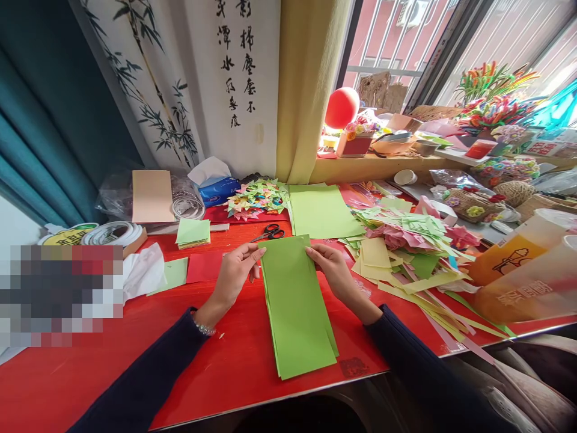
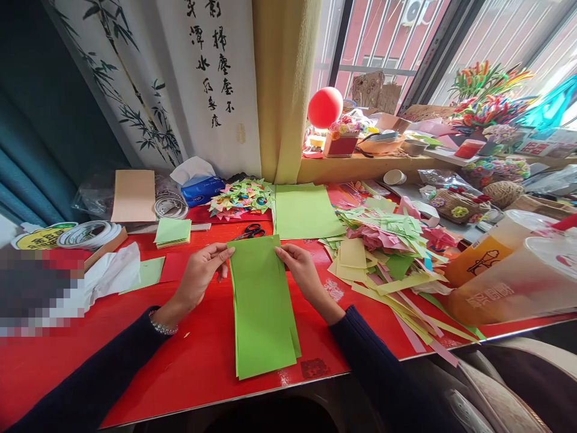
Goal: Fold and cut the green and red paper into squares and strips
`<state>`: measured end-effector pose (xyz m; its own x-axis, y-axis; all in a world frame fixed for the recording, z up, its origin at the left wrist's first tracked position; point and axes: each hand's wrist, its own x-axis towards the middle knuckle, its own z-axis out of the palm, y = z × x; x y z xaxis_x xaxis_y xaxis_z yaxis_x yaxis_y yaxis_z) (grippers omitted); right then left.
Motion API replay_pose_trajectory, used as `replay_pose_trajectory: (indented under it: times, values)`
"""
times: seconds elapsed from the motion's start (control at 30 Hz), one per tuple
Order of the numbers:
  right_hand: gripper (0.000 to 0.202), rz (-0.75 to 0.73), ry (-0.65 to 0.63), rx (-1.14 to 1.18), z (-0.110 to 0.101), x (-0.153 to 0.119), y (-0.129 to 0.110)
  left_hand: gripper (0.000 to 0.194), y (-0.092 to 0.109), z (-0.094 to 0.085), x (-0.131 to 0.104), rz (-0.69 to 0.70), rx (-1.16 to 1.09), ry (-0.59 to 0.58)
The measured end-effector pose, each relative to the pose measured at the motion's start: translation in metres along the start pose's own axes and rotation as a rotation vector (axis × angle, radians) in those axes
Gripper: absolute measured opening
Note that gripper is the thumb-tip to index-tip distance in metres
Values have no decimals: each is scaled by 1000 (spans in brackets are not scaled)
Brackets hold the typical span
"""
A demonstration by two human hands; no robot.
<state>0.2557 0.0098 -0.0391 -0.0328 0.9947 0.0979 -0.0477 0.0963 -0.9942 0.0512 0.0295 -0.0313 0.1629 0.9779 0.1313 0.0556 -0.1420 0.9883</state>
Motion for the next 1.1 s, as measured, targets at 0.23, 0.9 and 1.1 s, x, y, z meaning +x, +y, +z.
replay_pose_trajectory:
  times: [0.23,0.9,1.1]
  values:
    - [26,-27,37,-14,0,-2,5,25,0,1,-1,-23,-13,-8]
    - [28,-40,17,-17,4,-7,7,27,-1,-2,-3,0,137,70]
    - [25,-48,9,-1,6,-7,5,27,-2,-2,-3,-4,134,85]
